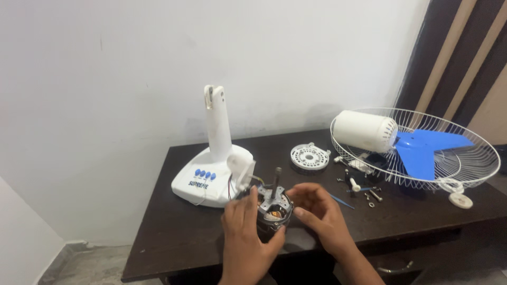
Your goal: The person disassembles an electric fan motor on a table. They remove a white plastic component, then use a screwdriver to loosen and remove a black plastic cover, exposing the internal motor parts.
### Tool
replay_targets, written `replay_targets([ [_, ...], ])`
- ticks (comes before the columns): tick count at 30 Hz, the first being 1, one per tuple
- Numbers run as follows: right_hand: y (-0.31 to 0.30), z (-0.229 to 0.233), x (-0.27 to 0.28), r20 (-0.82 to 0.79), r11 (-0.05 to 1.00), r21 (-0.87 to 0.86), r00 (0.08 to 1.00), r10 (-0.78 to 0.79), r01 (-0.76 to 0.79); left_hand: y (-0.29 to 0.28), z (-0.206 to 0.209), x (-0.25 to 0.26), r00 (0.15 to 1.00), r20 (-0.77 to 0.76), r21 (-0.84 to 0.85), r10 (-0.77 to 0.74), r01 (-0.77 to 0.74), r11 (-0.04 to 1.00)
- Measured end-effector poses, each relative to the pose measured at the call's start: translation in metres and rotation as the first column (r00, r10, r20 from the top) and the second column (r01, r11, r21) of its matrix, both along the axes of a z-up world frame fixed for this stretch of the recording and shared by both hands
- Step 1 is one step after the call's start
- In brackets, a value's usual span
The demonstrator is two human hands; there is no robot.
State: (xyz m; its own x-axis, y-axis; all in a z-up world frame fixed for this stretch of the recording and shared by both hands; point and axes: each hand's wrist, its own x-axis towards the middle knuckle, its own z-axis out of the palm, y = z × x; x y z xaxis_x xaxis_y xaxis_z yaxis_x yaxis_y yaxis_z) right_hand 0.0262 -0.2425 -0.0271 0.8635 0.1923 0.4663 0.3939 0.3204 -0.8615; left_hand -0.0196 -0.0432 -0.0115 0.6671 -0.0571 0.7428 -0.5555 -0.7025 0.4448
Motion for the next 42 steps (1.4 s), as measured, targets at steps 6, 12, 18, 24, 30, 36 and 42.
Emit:
replay_targets([
  [6, 0.002, -0.002, 0.0, 0.0, 0.99, -0.132, 0.999, -0.046, 0.045, 0.019, 0.005, 0.001, 0.982, -0.1, -0.113, -0.16, 0.149, 0.982],
  [12, 0.006, -0.001, 0.001, -0.017, 0.98, -0.17, 0.994, -0.105, 0.101, 0.029, 0.007, 0.002, 0.939, -0.205, -0.207, -0.277, 0.235, 0.95],
  [18, 0.007, 0.0, 0.001, 0.056, 0.986, -0.144, 0.996, -0.073, 0.081, 0.028, 0.005, 0.005, 0.91, -0.183, -0.246, -0.373, 0.325, 0.913],
  [24, 0.007, 0.004, 0.0, 0.039, 0.948, -0.256, 0.982, -0.186, 0.19, 0.025, -0.002, 0.008, 0.928, -0.162, -0.259, -0.336, 0.289, 0.922],
  [30, 0.008, 0.004, 0.005, -0.007, 0.971, -0.211, 0.993, -0.12, 0.116, 0.027, -0.005, 0.013, 0.92, -0.158, -0.24, -0.358, 0.316, 0.918],
  [36, 0.011, 0.005, 0.005, -0.034, 0.93, -0.265, 0.961, -0.273, 0.255, 0.026, -0.005, 0.015, 0.918, -0.182, -0.246, -0.351, 0.303, 0.921],
  [42, 0.01, 0.022, -0.009, 0.145, 0.892, -0.364, 0.962, -0.23, 0.268, 0.024, -0.001, 0.013, 0.926, -0.181, -0.187, -0.33, 0.297, 0.936],
])
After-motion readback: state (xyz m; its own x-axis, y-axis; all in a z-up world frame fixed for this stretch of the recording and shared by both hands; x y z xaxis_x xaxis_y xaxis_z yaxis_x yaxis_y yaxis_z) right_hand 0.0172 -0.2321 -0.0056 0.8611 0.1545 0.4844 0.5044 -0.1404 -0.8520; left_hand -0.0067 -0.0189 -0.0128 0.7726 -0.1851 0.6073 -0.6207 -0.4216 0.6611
